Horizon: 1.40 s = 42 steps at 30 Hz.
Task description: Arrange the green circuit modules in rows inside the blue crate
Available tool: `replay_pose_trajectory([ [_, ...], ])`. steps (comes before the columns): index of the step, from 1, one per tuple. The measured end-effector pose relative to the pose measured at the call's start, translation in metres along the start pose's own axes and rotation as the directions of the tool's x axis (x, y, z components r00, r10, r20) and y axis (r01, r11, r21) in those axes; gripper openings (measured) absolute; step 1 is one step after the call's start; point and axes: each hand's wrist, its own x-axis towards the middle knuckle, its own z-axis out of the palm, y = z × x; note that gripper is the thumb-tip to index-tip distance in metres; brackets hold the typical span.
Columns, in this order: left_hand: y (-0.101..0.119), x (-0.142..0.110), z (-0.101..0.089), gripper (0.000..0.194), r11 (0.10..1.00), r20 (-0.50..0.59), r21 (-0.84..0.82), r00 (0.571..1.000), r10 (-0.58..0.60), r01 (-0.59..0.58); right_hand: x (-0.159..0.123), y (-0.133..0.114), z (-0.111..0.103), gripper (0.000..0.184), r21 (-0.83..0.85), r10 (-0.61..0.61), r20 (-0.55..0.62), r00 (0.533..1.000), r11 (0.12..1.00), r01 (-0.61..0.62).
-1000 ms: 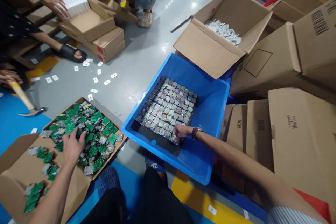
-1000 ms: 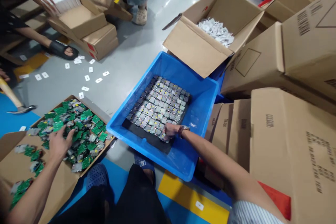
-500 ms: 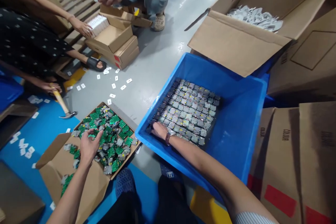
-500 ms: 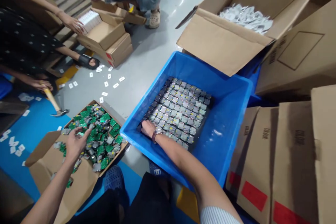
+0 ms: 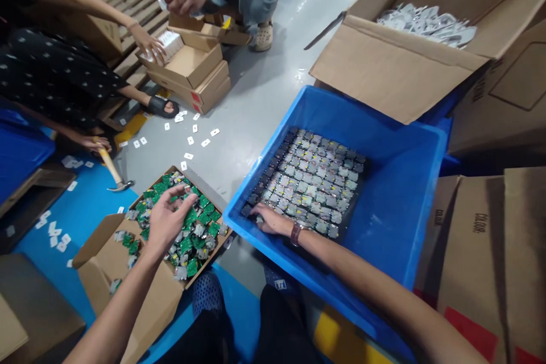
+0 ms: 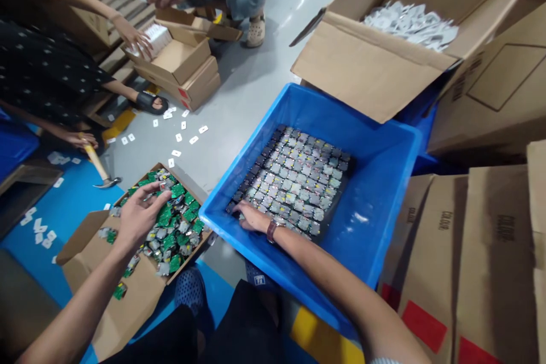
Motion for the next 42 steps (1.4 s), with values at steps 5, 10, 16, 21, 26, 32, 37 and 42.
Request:
replay_pose_trajectory([
  [5,0.045,-0.013,0.029,0.057,0.995,0.245,-0.098,0.969,0.032,-0.008,0.001,-0.002,0.004,0.025,0.017,0.093,-0.028,0.995,0.996,-0.093],
  [10,0.069,-0.024,0.061,0.054,0.969,0.317,-0.245,0.946,0.066,0.015,-0.001,-0.008,0.003,0.024,0.064,0.050,-0.011,0.999,0.997,-0.049],
  [16,0.053,-0.044,0.071,0.053,0.933,0.314,-0.343,0.949,0.003,0.110,-0.007,0.004,-0.010,0.053,0.040,-0.217,0.085,0.972,0.976,0.215],
  [21,0.037,-0.050,0.066,0.056,0.925,0.283,-0.353,0.958,-0.041,0.144,-0.004,0.012,-0.016,0.037,-0.125,-0.351,0.168,0.921,0.919,0.373],
  [26,0.037,-0.048,0.064,0.059,0.910,0.265,-0.375,0.961,-0.079,0.178,-0.005,0.017,0.001,0.027,-0.198,-0.314,0.039,0.949,0.928,0.315],
  [32,0.040,-0.048,0.062,0.058,0.898,0.268,-0.391,0.958,-0.101,0.204,-0.012,0.021,0.006,0.040,-0.173,-0.192,-0.016,0.981,0.967,0.187],
  [37,0.038,-0.047,0.062,0.057,0.890,0.255,-0.406,0.961,-0.108,0.208,-0.013,0.011,-0.001,0.039,-0.403,-0.106,0.149,0.983,0.901,0.158],
  [42,0.035,-0.047,0.063,0.057,0.888,0.251,-0.411,0.962,-0.107,0.206,-0.008,-0.005,-0.001,0.026,-0.543,-0.038,0.159,0.986,0.831,0.120],
])
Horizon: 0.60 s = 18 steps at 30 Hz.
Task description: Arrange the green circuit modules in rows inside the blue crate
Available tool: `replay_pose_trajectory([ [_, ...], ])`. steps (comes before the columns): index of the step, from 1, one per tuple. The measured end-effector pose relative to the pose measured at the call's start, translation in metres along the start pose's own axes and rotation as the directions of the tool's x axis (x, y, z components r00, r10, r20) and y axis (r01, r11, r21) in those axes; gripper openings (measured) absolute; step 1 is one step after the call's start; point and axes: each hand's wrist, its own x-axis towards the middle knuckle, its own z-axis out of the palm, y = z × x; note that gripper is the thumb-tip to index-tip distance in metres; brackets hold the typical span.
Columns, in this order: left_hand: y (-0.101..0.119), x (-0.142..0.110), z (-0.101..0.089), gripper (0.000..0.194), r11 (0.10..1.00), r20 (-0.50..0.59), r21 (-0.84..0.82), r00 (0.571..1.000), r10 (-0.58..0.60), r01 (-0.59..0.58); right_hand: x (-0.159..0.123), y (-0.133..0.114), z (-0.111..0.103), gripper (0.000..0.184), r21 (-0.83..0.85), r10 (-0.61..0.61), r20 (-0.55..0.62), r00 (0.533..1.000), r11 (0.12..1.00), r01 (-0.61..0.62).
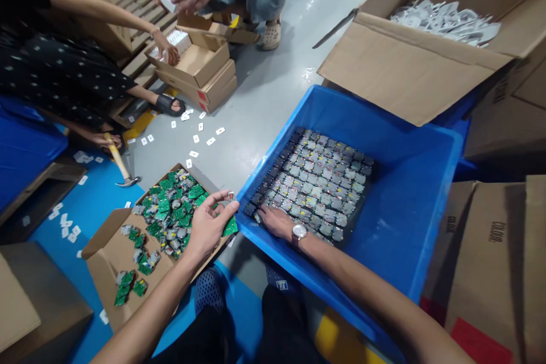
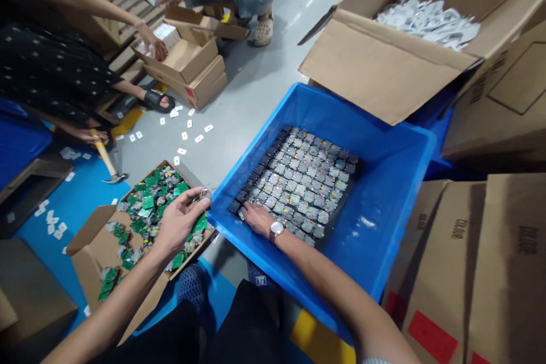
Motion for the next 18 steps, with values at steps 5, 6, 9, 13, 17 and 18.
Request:
replay_pose_trajectory([
  [5,-0.0027,0.0003,-0.0021,0.056,1.000,0.005,0.008,1.000,0.002,-0.002,0.0017,-0.0040,-0.0026,0.028,-0.123,-0.019,0.019,1.000,0.992,0.021],
  [6,-0.0029,0.0002,-0.0023,0.056,1.000,0.005,0.010,1.000,0.003,-0.003,0.0016,-0.0040,-0.0030,0.028,-0.141,-0.029,0.023,0.999,0.990,0.032],
  [9,-0.0030,0.0001,-0.0024,0.056,1.000,-0.002,0.005,1.000,0.015,-0.015,0.0012,-0.0039,-0.0047,0.029,-0.171,-0.056,0.033,0.998,0.983,0.060],
  [13,-0.0041,0.0017,-0.0036,0.054,1.000,-0.017,0.000,0.999,0.030,-0.030,0.0013,-0.0048,-0.0061,0.031,-0.184,-0.054,0.051,0.997,0.981,0.063],
  [17,-0.0066,0.0051,-0.0056,0.053,1.000,-0.019,-0.006,0.999,0.027,-0.027,0.0015,-0.0056,-0.0063,0.031,-0.208,-0.044,0.077,0.996,0.976,0.060],
  [18,-0.0069,0.0055,-0.0056,0.053,1.000,-0.022,-0.009,0.999,0.026,-0.026,0.0015,-0.0058,-0.0062,0.031,-0.208,-0.036,0.074,0.997,0.977,0.051],
])
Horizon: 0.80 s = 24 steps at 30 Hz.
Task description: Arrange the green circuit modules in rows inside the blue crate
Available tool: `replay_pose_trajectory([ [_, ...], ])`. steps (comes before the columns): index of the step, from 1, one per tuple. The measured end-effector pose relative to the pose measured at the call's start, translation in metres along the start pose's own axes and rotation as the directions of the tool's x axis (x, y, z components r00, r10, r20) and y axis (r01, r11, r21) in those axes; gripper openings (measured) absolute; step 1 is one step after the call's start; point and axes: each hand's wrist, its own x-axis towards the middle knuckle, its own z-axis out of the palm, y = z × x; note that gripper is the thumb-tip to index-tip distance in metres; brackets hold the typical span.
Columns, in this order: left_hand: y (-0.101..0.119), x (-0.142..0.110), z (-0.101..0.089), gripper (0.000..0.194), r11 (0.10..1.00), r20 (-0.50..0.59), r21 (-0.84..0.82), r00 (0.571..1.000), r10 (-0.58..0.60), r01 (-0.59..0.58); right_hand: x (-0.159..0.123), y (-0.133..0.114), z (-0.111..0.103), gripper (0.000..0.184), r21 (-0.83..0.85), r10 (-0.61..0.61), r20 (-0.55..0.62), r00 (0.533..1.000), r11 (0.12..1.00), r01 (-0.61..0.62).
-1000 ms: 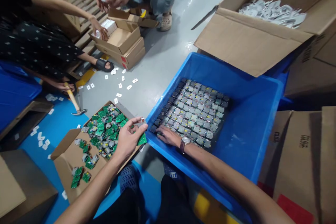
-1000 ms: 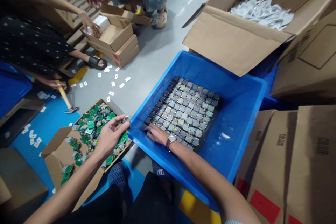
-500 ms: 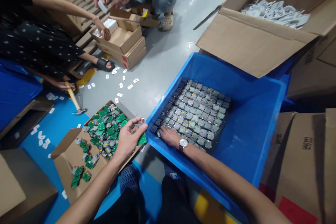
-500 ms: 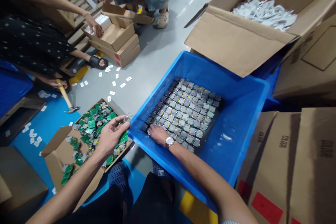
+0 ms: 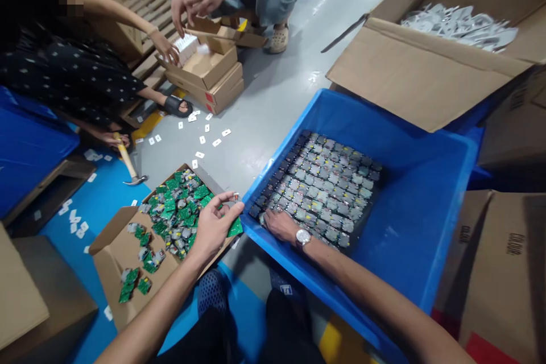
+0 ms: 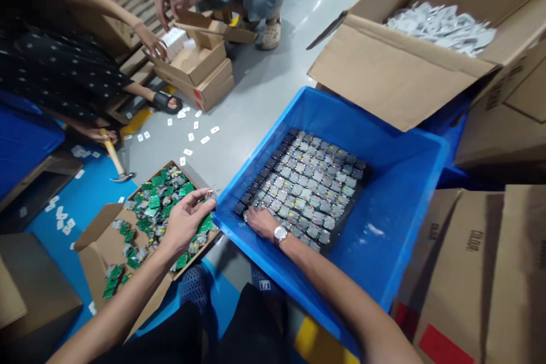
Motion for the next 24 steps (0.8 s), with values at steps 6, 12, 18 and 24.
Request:
replay_pose_trajectory([
  [6,0.000,-0.003,0.004,0.053,1.000,-0.012,-0.028,1.000,-0.007,0.007,0.003,0.000,0.008,0.028,0.004,0.002,-0.029,1.000,1.000,-0.002],
  [12,-0.003,0.001,0.002,0.052,1.000,-0.014,0.000,1.000,0.008,-0.008,0.010,0.010,0.020,0.037,0.033,0.069,-0.075,0.995,0.997,-0.067],
  [18,0.000,-0.001,0.000,0.052,0.999,-0.008,-0.031,1.000,-0.009,0.009,-0.001,0.008,0.007,0.040,0.129,0.096,-0.028,0.995,0.987,-0.092],
  [24,0.001,-0.002,-0.001,0.053,0.999,-0.007,-0.043,1.000,-0.011,0.011,-0.001,0.001,-0.004,0.033,0.176,0.220,0.065,0.973,0.958,-0.229],
])
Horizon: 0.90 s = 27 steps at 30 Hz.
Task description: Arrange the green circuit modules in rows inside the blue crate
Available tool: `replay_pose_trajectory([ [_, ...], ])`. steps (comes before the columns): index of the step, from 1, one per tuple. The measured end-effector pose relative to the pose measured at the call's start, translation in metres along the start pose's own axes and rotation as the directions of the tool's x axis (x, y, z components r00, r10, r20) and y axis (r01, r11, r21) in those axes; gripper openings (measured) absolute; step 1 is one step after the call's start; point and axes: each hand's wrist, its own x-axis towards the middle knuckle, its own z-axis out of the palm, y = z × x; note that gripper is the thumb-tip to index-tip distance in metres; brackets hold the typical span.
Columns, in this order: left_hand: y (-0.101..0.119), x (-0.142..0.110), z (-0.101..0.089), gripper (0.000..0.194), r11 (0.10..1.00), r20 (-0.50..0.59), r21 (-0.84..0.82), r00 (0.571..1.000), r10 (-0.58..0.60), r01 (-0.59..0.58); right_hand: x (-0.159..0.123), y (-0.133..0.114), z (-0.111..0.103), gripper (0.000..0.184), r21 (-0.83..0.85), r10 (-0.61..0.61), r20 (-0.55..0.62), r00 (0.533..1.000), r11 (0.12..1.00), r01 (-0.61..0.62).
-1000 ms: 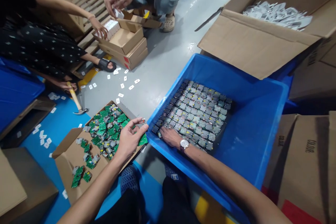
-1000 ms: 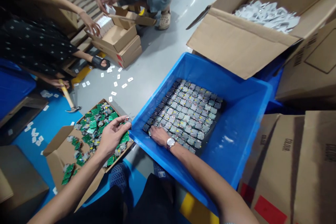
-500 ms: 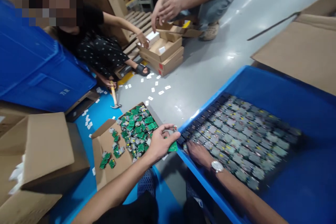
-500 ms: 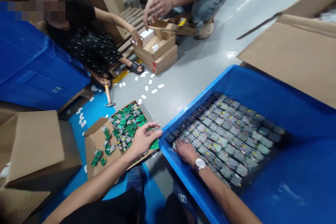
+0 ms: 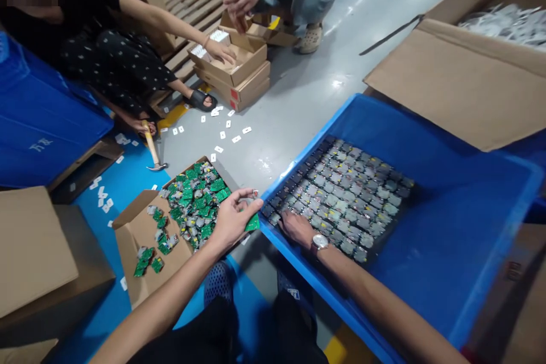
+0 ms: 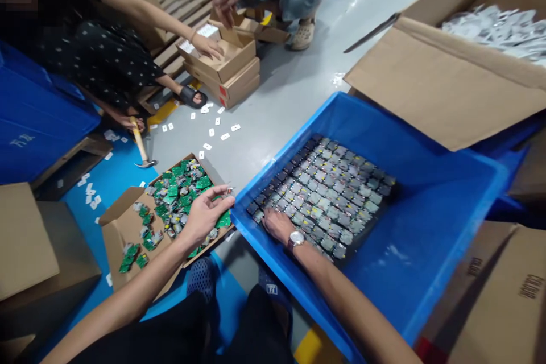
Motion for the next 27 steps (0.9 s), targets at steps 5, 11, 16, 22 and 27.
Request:
replay_pose_trajectory([
  [5,-0.001,0.001,-0.005,0.046,0.953,0.015,0.261,0.988,0.155,-0.153,-0.013,-0.003,-0.039,0.041,0.643,0.129,-0.272,0.954,0.761,0.080],
  [11,0.003,-0.009,0.012,0.045,0.812,0.401,0.349,0.858,0.322,-0.467,-0.047,-0.022,-0.101,0.056,0.976,-0.095,-0.191,0.977,-0.128,0.178],
  [16,0.004,-0.006,0.007,0.054,0.861,0.289,0.344,0.915,0.282,-0.374,-0.050,0.004,-0.068,0.044,0.969,0.027,-0.188,0.982,0.167,0.181],
  [22,0.000,0.007,-0.007,0.042,0.979,0.056,0.183,0.995,0.080,-0.089,-0.041,0.028,0.005,0.024,0.559,0.065,-0.219,0.974,0.826,0.071],
  [27,-0.001,0.004,-0.006,0.040,0.982,0.073,0.181,0.997,0.036,-0.048,-0.041,0.013,0.022,0.028,0.285,-0.061,-0.151,0.987,0.953,0.103],
])
